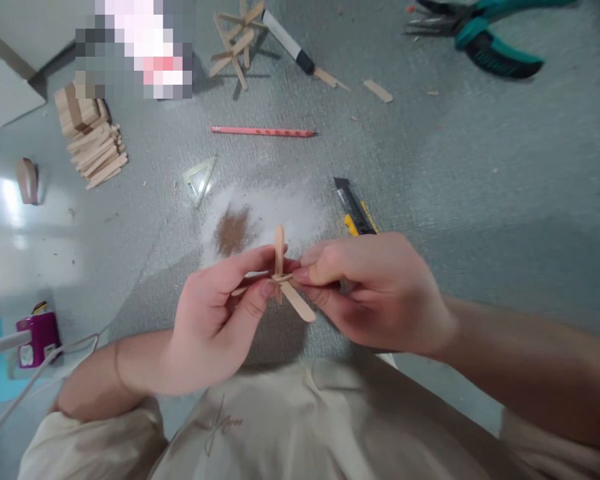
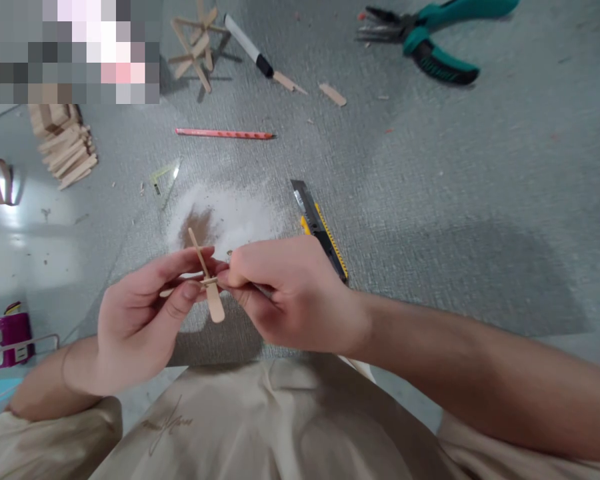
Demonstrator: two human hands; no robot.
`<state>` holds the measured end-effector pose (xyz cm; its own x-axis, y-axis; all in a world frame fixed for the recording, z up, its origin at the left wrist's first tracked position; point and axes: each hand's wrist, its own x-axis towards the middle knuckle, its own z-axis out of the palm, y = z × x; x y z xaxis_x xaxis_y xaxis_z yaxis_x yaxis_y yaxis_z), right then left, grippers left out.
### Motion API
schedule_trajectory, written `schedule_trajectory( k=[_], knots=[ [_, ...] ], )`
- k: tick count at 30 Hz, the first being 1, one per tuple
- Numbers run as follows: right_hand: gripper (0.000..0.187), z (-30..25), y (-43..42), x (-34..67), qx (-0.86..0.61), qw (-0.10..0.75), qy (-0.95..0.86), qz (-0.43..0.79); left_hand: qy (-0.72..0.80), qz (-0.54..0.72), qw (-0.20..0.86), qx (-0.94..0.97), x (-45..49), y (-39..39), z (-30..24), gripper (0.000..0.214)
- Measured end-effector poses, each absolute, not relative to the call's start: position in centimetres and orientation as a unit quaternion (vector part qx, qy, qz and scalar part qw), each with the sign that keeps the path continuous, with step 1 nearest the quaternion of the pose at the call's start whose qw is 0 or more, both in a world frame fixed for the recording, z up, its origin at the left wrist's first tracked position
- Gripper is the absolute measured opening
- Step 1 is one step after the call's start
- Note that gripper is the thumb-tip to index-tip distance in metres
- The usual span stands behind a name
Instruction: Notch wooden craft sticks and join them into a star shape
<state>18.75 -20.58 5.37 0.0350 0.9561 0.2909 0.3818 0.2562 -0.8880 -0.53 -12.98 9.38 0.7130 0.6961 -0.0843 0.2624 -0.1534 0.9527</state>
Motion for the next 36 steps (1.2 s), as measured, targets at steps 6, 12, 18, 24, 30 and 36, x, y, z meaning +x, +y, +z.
schedule_trajectory(
  k=[6,12,18,24,30,36],
  knots=[
    [0.023,5.3,-20.7,18.8,-0.521,0.478,-0.662,0.248,0.287,0.227,0.472,0.802,-0.3,-13.0,9.4,0.037],
    [0.027,5.5,-20.8,19.3,-0.468,0.516,-0.685,0.213,0.186,0.261,0.437,0.841,0.1,-12.8,9.9,0.058],
    [0.027,5.2,-20.7,19.8,-0.449,0.523,-0.715,0.113,0.167,0.282,0.402,0.855,0.2,-12.4,9.6,0.060],
    [0.021,5.5,-20.6,19.5,-0.462,0.525,-0.701,0.140,0.197,0.302,0.390,0.847,0.1,-12.3,9.2,0.038],
    [0.016,5.7,-20.6,19.4,-0.459,0.528,-0.697,0.156,0.193,0.308,0.465,0.807,0.2,-12.0,8.0,0.025],
    [0.005,5.8,-20.3,19.3,-0.490,0.541,-0.656,0.191,0.185,0.310,0.573,0.736,0.3,-12.1,6.7,0.055]
  ],
)
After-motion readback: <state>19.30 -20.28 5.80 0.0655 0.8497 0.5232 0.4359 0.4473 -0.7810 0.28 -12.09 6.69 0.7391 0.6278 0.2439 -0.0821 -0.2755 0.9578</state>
